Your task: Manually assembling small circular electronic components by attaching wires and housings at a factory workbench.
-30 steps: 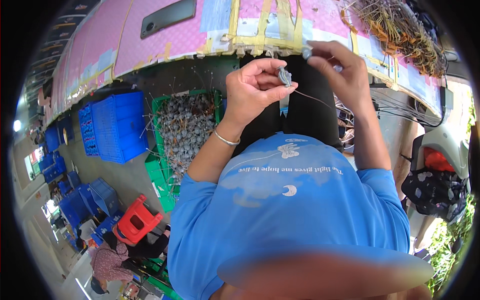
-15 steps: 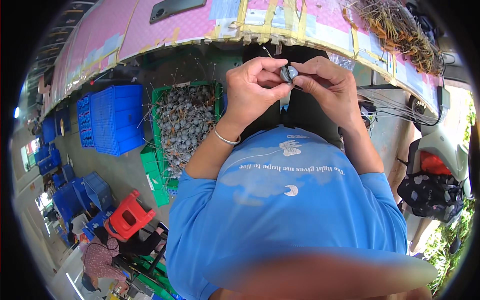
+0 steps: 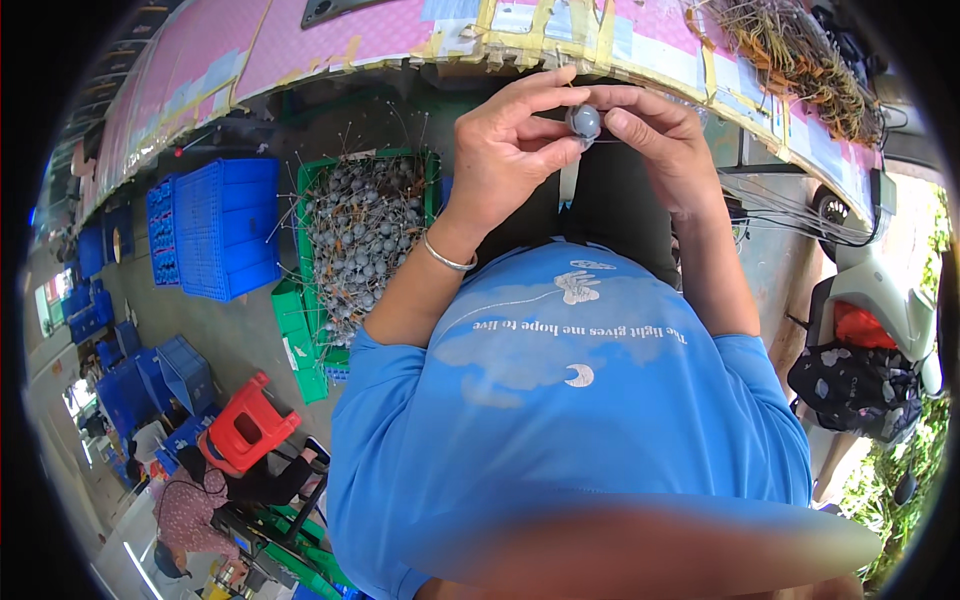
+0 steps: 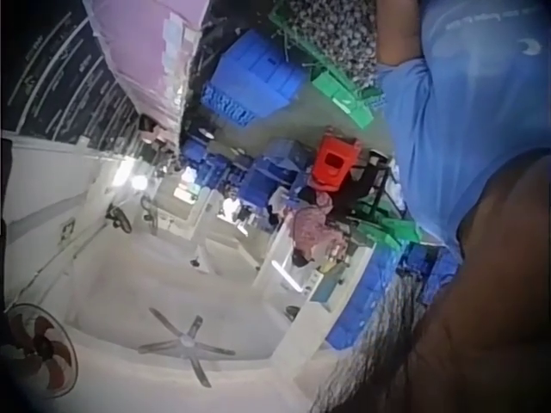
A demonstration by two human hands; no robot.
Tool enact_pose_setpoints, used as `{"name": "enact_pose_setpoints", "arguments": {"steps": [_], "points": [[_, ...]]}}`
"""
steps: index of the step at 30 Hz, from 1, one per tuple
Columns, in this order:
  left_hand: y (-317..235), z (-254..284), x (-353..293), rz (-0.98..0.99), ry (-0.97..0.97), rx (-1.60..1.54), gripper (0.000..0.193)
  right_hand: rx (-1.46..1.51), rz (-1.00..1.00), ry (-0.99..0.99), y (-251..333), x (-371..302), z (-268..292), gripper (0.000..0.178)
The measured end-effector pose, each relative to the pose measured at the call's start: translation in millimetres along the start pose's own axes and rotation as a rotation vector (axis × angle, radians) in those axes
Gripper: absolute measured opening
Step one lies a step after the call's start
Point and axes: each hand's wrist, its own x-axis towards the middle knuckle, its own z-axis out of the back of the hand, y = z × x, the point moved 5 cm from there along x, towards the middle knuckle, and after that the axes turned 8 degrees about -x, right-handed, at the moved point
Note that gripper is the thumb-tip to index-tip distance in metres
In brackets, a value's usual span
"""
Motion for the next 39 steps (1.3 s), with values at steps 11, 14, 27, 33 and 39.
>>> {"name": "enact_pose_setpoints", "arguments": {"steps": [11, 14, 27, 33, 39], "points": [[-0.5, -18.9, 0.5, 0.150, -0.039, -0.171, 0.055, 0.445, -0.031, 0.160, -17.1, 6.6, -11.7, 0.029], [0.7, -17.4, 1.3, 0.117, -0.070, -0.112, 0.054, 0.482, -0.043, 0.080, -23.7, 11.4, -13.3, 0.025], [-7.6, -3.6, -7.9, -0.124, -0.057, 0.100, 0.023, 0.135, 0.192, -0.041, -12.0, -9.2, 2.3, 0.021], [-21.1, 4.0, -17.1, 0.028, 0.073, 0.235, 0.021, -0.039, 0.200, 0.129, 2.1, -6.6, -1.7, 0.019], [-29.7, 12.0, -20.7, -0.159, -0.005, 0.320, 0.024, 0.013, 0.197, 0.195, 6.5, 0.5, -18.6, 0.020]]}}
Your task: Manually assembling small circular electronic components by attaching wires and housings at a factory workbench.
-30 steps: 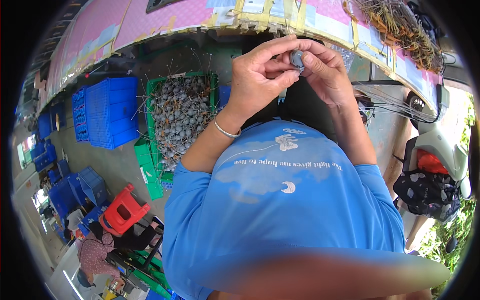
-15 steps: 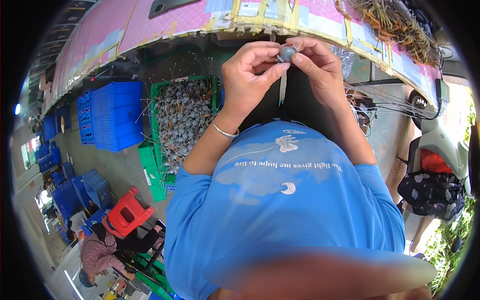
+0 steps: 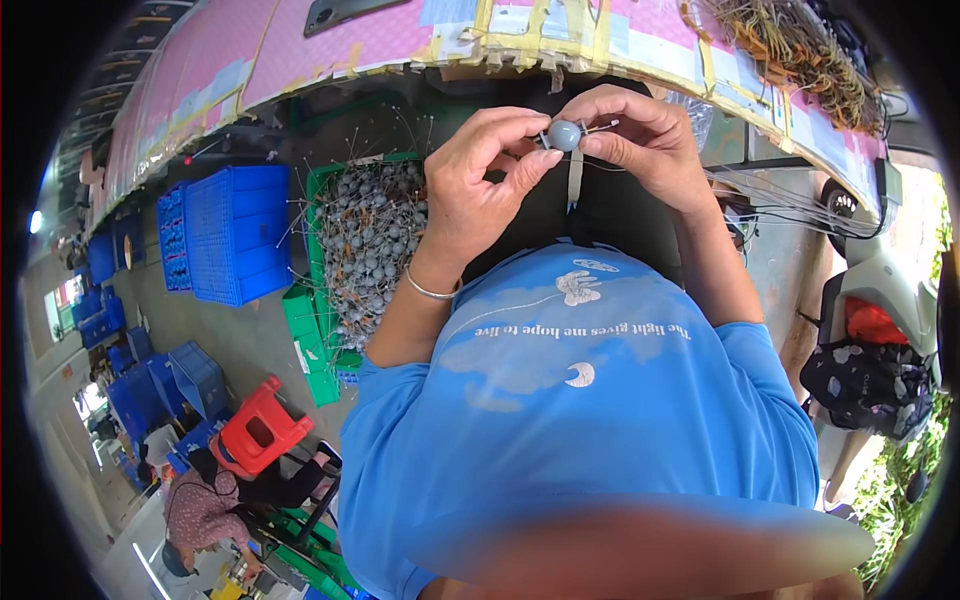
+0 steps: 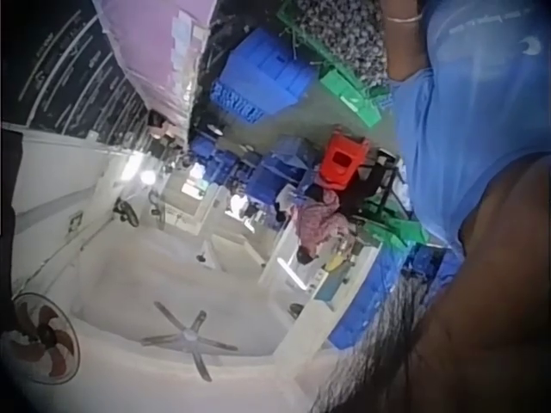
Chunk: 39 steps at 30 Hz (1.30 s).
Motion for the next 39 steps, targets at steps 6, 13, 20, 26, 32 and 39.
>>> {"name": "enact_pose_setpoints", "arguments": {"steps": [6, 13, 20, 26, 32, 39], "points": [[6.9, 5.1, -6.8, 0.050, -0.017, -0.091, 0.022, -0.010, -0.019, 0.049, -13.0, 12.1, -1.1, 0.018], [10.7, 28.5, -9.2, 0.182, -0.061, -0.180, 0.018, 0.205, -0.153, -0.033, -39.9, 22.2, -13.6, 0.016], [10.6, 103.3, -64.4, 0.433, -0.215, 0.077, 0.019, -0.010, -0.268, 0.095, -38.9, 23.4, -21.9, 0.016], [23.1, 206.5, -165.3, 0.783, -0.158, 0.632, 0.044, -0.915, -0.067, -0.360, -17.6, 44.4, 93.9, 0.023], [39.6, 173.9, -109.4, 0.672, -0.265, 0.573, 0.045, -1.613, -0.312, -0.536, 5.4, 51.5, 162.1, 0.031], [50.0, 95.7, 66.1, 0.135, -0.137, 0.620, 0.028, -1.490, -0.282, -0.652, -24.6, 47.2, 170.0, 0.025]]}}
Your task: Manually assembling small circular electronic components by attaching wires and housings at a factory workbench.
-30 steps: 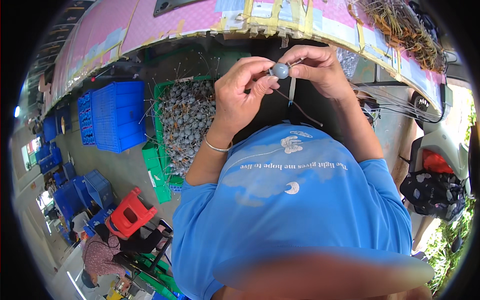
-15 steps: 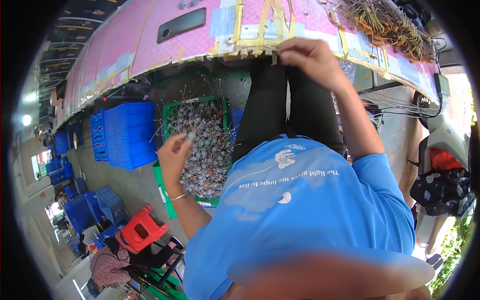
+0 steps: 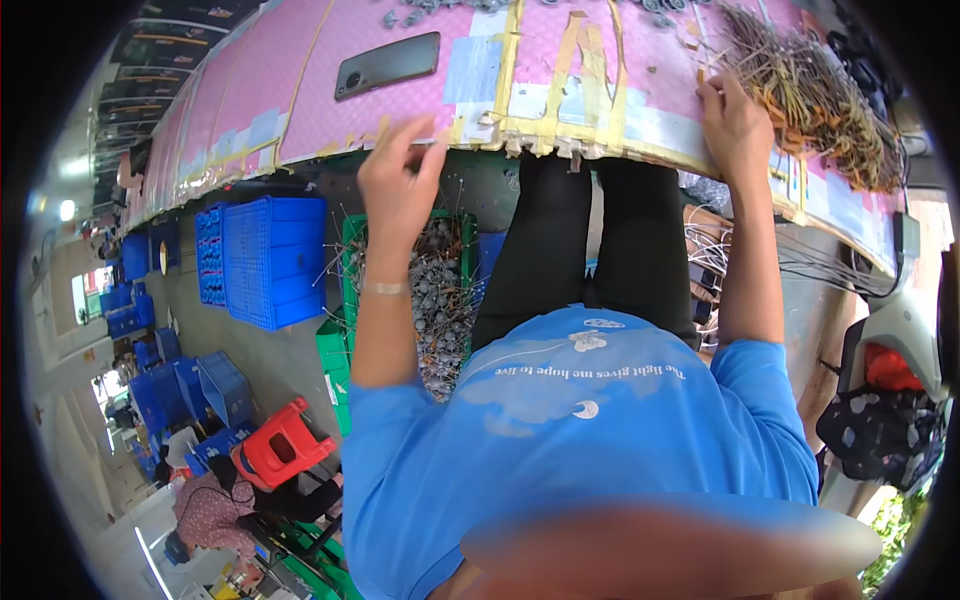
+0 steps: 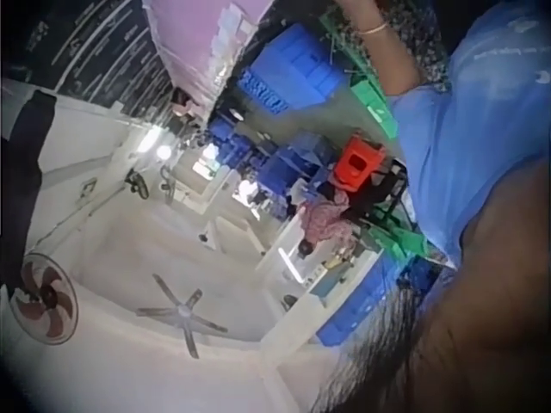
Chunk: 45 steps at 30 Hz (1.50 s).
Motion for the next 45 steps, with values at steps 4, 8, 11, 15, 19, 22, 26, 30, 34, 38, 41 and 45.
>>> {"name": "enact_pose_setpoints", "arguments": {"steps": [4, 8, 11, 15, 19, 22, 26, 30, 34, 38, 41, 45], "points": [[14.0, -48.1, 92.4, -0.197, -0.009, 0.046, 0.029, -0.011, -0.034, 0.011, 0.9, -5.3, 8.9, 0.026], [10.5, -81.8, 161.8, -0.246, -0.052, 0.152, 0.018, -0.041, 0.044, 0.016, 0.7, -8.5, 6.9, 0.022], [40.5, -114.3, 184.6, -0.203, 0.162, 0.416, 0.019, 0.190, -0.018, -0.044, -4.2, -17.2, 18.8, 0.018], [22.6, -120.2, 182.9, -0.256, 0.116, 0.365, 0.019, 0.332, -0.098, 0.085, -7.5, -39.5, 30.5, 0.017], [40.1, -122.8, 186.2, -0.260, 0.081, 0.289, 0.021, 0.247, -0.063, 0.097, 0.5, -47.9, 35.5, 0.023], [32.5, -118.0, 184.7, -0.199, 0.172, 0.312, 0.018, 0.160, -0.023, 0.070, -0.6, -45.9, 31.1, 0.022], [22.9, -108.4, 151.0, -0.242, 0.180, 0.158, 0.029, 0.205, 0.080, 0.037, 13.2, -51.8, 39.1, 0.016], [4.3, -99.3, 107.6, 0.207, 0.226, -0.495, 0.022, 0.651, -0.172, 0.215, 19.2, -73.7, 44.5, 0.009], [-1.4, -106.7, 71.2, 0.227, 0.163, -1.054, 0.015, 0.817, -0.238, 0.212, 16.5, -97.1, 28.2, 0.007], [-16.9, -109.3, 47.2, 0.363, 0.178, -1.148, 0.015, 1.128, -0.449, 0.010, 3.5, -120.5, 20.5, 0.022], [-28.7, -108.6, 35.1, 0.355, 0.248, -1.259, 0.017, 1.324, -0.600, 0.021, 1.1, -130.5, 14.1, 0.036], [-46.8, -116.4, 10.6, 0.452, 0.342, -1.751, 0.017, 1.584, -0.643, 0.137, 7.4, -132.9, 11.4, 0.027]]}}
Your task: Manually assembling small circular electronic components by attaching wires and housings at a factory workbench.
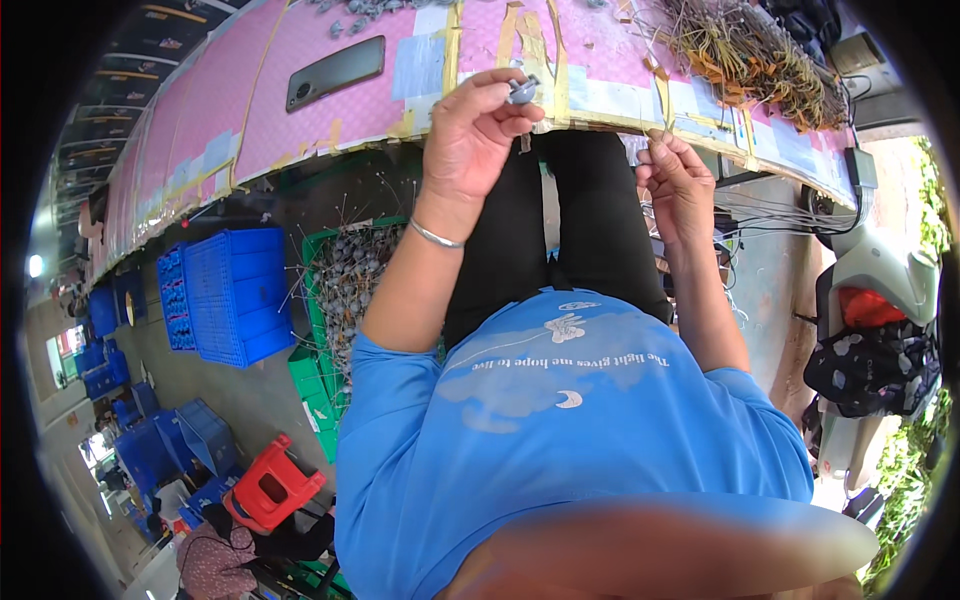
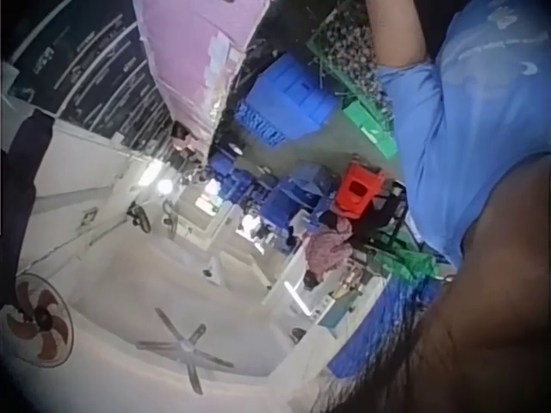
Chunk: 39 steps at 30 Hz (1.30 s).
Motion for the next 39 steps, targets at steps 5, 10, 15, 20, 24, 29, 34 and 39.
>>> {"name": "enact_pose_setpoints", "arguments": {"steps": [5, 10, 15, 20, 24, 29, 34, 39], "points": [[21.5, -11.7, -25.8, 0.051, 0.059, -0.178, 0.020, -0.020, 0.137, 0.219, 19.1, -7.6, -24.6, 0.012], [22.8, -8.1, -38.1, 0.040, -0.036, 0.067, 0.031, -0.203, 0.287, 0.311, 33.2, -20.7, -45.7, 0.008], [26.4, -8.3, -49.0, 0.019, -0.106, 0.431, 0.039, -0.318, 0.229, 0.420, 31.4, -31.0, -63.8, 0.005], [24.7, -12.6, -53.5, 0.031, -0.109, 0.450, 0.040, -0.450, 0.115, 0.513, 18.3, -27.1, -67.9, 0.005], [26.3, -11.9, -54.2, 0.020, -0.137, 0.525, 0.041, -0.475, 0.074, 0.495, 11.5, -26.0, -64.8, 0.008], [27.6, -9.4, -54.3, 0.043, -0.163, 0.489, 0.035, -0.522, 0.059, 0.497, 9.2, -28.5, -62.6, 0.008], [29.0, -5.7, -54.1, 0.018, -0.219, 0.509, 0.030, -0.519, 0.064, 0.475, 7.1, -29.0, -60.5, 0.006], [27.9, -2.9, -55.1, 0.031, -0.237, 0.357, 0.026, -0.623, 0.175, 0.471, -1.0, -37.9, -59.1, 0.007]]}}
